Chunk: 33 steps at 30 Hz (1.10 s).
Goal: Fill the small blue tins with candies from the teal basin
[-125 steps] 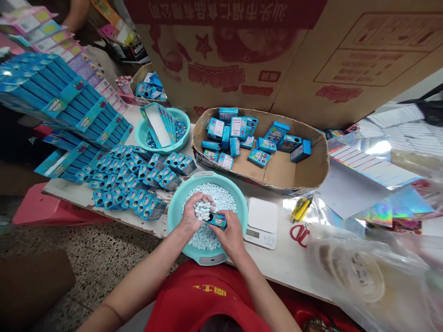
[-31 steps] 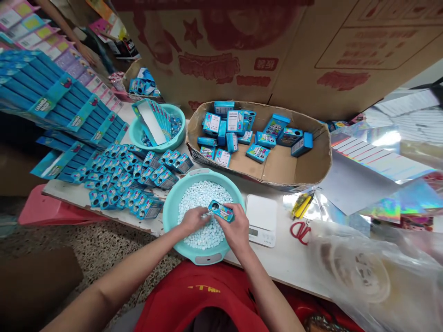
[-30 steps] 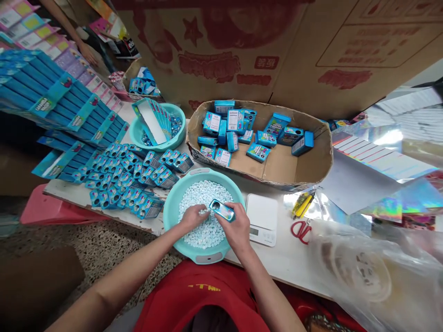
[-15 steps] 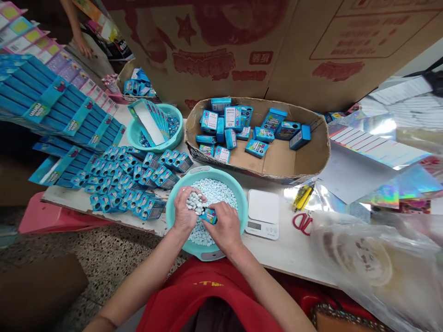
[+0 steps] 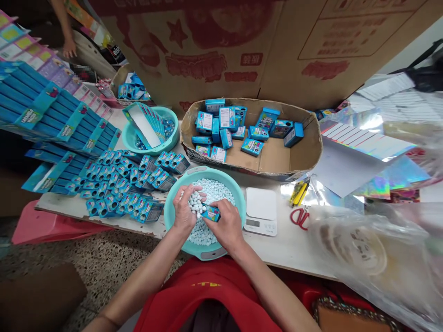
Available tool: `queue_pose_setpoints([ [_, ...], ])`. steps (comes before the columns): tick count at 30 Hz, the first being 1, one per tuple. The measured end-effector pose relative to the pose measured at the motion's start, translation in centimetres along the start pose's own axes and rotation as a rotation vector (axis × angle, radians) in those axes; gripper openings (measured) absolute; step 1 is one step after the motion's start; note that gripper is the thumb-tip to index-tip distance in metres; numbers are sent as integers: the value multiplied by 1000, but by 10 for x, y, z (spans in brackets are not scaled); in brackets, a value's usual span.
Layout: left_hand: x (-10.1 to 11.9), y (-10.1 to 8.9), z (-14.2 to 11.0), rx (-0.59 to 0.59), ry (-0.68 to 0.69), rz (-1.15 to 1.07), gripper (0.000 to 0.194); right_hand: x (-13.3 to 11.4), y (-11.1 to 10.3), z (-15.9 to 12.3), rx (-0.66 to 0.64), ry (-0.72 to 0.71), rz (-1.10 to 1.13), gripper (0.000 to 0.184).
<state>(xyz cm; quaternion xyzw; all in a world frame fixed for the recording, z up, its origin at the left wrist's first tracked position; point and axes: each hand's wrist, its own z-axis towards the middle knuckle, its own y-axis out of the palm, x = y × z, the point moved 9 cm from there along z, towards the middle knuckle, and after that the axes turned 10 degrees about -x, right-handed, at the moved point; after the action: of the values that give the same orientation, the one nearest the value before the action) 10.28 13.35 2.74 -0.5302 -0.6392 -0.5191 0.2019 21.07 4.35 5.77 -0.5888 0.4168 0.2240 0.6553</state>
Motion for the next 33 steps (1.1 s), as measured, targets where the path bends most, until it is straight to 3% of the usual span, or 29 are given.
queue_pose_setpoints([
  [7,6,7,-2,-9,89,29,29,0,-6,-2,21,12,19,22],
  [20,4,22,-8,-49,115,56,35,1,-11,-4,14,-15,22,21],
  [26,-15,15,2,-20,23,11,41,22,1,-1,-7,48,61,21],
  [30,-12,13,3,-7,13,0,43,18,-4,-6,32,3,104,23],
  [33,-17,21,5,-60,12,53,44,20,-3,-5,43,1,106,24],
])
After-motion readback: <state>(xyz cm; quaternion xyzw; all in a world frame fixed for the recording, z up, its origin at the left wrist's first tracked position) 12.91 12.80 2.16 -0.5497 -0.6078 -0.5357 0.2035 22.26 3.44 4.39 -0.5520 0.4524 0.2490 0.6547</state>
